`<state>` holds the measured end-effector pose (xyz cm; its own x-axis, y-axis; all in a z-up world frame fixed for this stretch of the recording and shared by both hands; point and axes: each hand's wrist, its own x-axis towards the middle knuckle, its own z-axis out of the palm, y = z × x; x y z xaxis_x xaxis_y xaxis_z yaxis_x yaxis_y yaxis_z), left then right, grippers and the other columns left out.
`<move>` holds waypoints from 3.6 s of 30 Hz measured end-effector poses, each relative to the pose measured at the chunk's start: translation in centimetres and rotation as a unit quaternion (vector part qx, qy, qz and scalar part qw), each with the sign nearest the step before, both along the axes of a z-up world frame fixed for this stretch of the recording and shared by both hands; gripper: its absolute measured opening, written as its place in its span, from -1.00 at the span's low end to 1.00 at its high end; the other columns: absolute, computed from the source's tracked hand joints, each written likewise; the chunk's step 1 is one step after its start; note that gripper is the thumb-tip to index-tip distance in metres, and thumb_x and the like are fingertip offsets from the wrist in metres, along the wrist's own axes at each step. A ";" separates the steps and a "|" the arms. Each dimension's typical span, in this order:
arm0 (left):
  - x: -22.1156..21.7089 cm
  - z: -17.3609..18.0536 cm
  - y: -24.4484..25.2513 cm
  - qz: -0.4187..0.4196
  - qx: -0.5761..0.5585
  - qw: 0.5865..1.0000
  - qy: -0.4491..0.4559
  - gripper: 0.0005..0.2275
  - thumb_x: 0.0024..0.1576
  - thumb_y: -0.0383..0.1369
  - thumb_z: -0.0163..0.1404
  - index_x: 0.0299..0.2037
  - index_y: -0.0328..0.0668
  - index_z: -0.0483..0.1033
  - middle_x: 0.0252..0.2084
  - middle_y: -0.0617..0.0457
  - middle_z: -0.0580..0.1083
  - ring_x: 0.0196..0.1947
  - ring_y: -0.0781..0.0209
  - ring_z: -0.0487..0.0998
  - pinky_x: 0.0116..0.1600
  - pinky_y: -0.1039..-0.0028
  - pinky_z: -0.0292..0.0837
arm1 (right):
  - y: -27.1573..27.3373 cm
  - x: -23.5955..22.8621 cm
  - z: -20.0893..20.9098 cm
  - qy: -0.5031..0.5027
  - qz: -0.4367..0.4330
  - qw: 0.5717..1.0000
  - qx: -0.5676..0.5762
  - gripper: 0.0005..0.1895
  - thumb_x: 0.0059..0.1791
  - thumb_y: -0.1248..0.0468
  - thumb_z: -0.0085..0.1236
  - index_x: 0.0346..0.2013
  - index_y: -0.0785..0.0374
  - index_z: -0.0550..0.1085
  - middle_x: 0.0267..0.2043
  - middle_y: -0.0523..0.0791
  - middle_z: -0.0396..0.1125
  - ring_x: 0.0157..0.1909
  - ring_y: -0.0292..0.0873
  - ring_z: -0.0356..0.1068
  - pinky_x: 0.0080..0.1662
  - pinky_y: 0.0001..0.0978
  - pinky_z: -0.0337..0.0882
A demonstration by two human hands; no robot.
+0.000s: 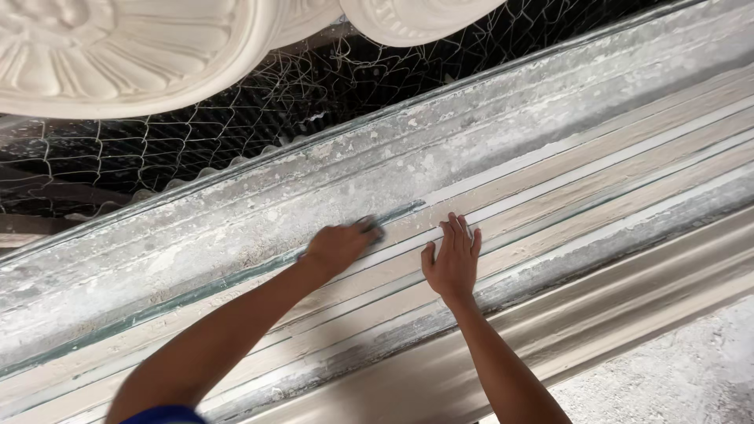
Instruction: The person uses a metal scraper to remove hardened material from the grooves of a long white decorative molding piece. They work along the length of the piece, scraping the surface and edges to clear residue.
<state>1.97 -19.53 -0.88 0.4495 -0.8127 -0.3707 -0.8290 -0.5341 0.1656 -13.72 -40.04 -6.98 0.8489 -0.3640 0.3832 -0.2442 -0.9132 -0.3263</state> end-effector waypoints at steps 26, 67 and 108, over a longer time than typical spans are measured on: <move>-1.0 -3.0 -15.6 0.073 0.045 0.992 -0.097 -0.47 0.25 -0.43 -0.15 0.35 0.62 0.29 0.42 0.31 0.20 -0.37 0.10 0.63 -0.29 0.26 0.63 | -31.2 1.2 -1.6 0.005 0.133 0.991 -0.015 -0.46 0.07 0.24 -0.06 0.33 0.39 0.22 0.42 0.17 0.13 0.52 0.31 -0.01 0.42 0.32 -0.07; -0.4 2.1 -7.8 0.083 0.105 0.991 -0.009 -0.54 0.26 -0.31 -0.12 0.34 0.57 0.25 0.51 0.36 0.12 -0.27 0.12 0.66 -0.19 0.28 0.66 | -29.9 0.8 -0.7 0.005 0.081 0.996 -0.033 -0.61 0.04 0.27 -0.02 0.17 0.24 0.39 0.37 0.04 0.26 0.49 0.14 0.12 0.46 0.15 0.00; 0.3 -3.6 -24.0 -0.023 -0.117 0.986 -0.114 -0.66 0.29 -0.38 -0.07 0.26 0.25 0.36 0.23 0.17 0.37 -0.12 0.06 0.66 -0.18 0.21 0.64 | -29.3 1.3 0.4 0.005 0.088 0.996 -0.025 -0.59 0.01 0.30 -0.01 0.17 0.24 0.39 0.36 0.05 0.25 0.49 0.15 0.11 0.45 0.14 0.02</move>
